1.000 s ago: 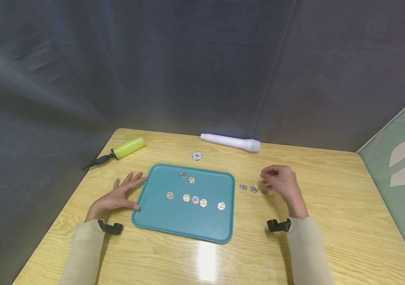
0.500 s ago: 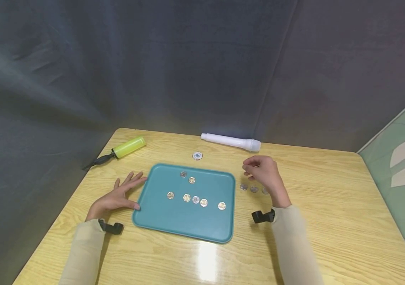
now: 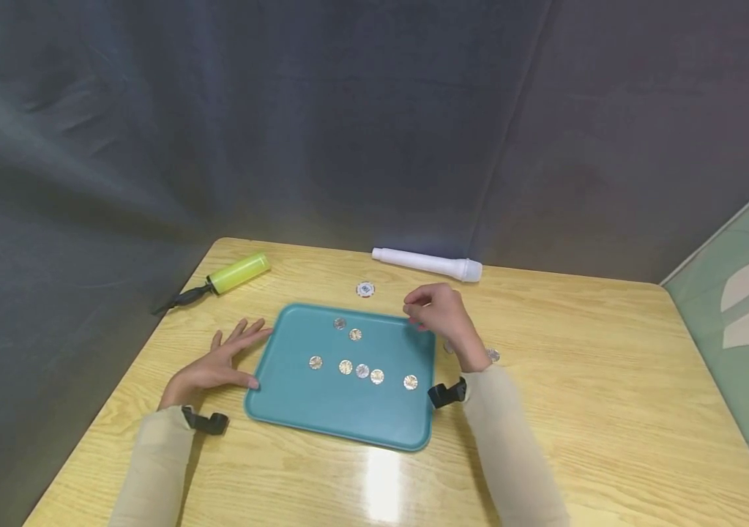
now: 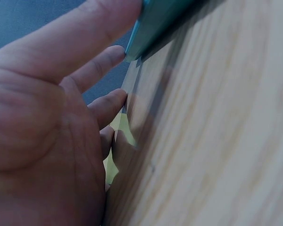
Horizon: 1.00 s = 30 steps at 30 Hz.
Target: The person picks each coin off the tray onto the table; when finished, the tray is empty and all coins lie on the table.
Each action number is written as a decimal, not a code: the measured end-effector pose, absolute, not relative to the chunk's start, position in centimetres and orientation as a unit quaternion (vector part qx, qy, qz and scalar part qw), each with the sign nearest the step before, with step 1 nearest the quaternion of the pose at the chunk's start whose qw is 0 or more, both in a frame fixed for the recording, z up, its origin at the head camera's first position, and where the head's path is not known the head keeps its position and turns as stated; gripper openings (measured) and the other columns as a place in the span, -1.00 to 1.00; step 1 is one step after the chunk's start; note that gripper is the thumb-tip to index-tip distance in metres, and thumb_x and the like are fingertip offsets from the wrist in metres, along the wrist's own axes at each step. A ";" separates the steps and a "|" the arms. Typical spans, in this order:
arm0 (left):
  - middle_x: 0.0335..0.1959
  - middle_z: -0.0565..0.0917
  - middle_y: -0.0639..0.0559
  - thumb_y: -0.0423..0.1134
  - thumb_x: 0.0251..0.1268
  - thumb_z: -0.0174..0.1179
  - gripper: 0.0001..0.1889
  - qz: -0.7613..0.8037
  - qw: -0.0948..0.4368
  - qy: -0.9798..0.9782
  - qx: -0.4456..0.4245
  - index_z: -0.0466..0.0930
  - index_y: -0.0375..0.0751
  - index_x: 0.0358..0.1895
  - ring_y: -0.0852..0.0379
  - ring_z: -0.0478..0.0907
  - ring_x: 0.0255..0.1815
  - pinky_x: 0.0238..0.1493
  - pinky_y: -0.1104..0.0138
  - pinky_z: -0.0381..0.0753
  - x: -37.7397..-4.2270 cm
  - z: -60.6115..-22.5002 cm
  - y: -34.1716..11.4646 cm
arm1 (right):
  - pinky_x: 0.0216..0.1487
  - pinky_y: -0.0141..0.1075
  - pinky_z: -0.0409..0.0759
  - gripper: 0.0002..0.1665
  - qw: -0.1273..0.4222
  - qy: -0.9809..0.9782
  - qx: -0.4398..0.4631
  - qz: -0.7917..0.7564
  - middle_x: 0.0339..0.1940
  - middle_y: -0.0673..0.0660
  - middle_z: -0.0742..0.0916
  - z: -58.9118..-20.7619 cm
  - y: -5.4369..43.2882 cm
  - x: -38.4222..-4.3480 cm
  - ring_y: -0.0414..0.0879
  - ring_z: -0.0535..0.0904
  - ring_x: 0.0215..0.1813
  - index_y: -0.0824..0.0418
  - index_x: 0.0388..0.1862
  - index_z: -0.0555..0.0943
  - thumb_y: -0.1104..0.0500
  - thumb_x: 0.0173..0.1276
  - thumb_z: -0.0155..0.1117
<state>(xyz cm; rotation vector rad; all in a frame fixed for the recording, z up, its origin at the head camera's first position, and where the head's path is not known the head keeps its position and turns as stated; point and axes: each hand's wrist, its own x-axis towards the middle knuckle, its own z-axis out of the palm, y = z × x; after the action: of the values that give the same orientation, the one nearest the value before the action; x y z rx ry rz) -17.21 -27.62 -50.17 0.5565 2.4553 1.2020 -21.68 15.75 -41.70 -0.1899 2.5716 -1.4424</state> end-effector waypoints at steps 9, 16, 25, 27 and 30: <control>0.68 -0.15 -0.22 -0.05 -0.02 0.55 0.06 0.424 0.174 0.867 0.196 0.16 -0.02 0.59 -0.33 -0.56 0.66 0.40 -0.35 -0.81 -17.3 -50.3 -27.6 | -0.27 -0.24 0.79 -0.74 0.101 0.868 -0.076 -0.480 -0.13 0.30 0.77 -41.5 12.7 -21.9 -0.18 0.72 -0.33 0.37 -0.04 0.71 0.25 0.37 0.30; 0.68 -0.15 -0.22 -0.06 0.00 0.55 0.05 0.422 0.175 0.868 0.194 0.15 -0.03 0.59 -0.33 -0.56 0.66 0.41 -0.35 -0.81 -17.3 -50.3 -27.6 | -0.29 -0.22 0.79 -0.73 0.110 0.871 -0.085 -0.472 -0.18 0.27 0.76 -42.1 10.6 -22.2 -0.09 0.73 -0.31 0.40 -0.06 0.72 0.26 0.34 0.32; 0.69 -0.14 -0.20 -0.08 -0.03 0.56 0.05 0.423 0.173 0.870 0.187 0.17 -0.02 0.58 -0.34 -0.54 0.66 0.41 -0.36 -0.80 -17.4 -50.3 -27.7 | -0.41 -0.20 0.75 -0.79 0.115 0.869 -0.107 -0.470 -0.34 0.24 0.77 -44.1 8.6 -22.7 0.11 0.74 -0.36 0.41 -0.13 0.73 0.30 0.33 0.32; 0.69 -0.14 -0.20 -0.08 -0.02 0.56 0.05 0.421 0.173 0.871 0.187 0.17 -0.02 0.58 -0.35 -0.54 0.66 0.40 -0.36 -0.80 -17.4 -50.3 -27.7 | -0.41 -0.20 0.75 -0.80 0.117 0.870 -0.107 -0.467 -0.37 0.23 0.77 -44.7 8.4 -22.8 0.04 0.72 -0.40 0.40 -0.13 0.73 0.31 0.33 0.32; 0.69 -0.13 -0.20 -0.08 -0.02 0.56 0.04 0.420 0.173 0.871 0.189 0.18 -0.02 0.58 -0.35 -0.54 0.66 0.40 -0.36 -0.80 -17.4 -50.5 -27.7 | -0.44 -0.28 0.72 -0.81 0.120 0.873 -0.101 -0.461 -0.40 0.20 0.77 -45.5 8.1 -23.0 -0.08 0.69 -0.43 0.39 -0.15 0.74 0.31 0.32 0.32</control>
<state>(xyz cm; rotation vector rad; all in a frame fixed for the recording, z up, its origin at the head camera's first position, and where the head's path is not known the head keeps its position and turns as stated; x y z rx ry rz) -17.42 -27.66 -50.47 0.5360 2.4708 1.1912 -22.97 8.10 -45.47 -0.2963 2.5520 -1.3468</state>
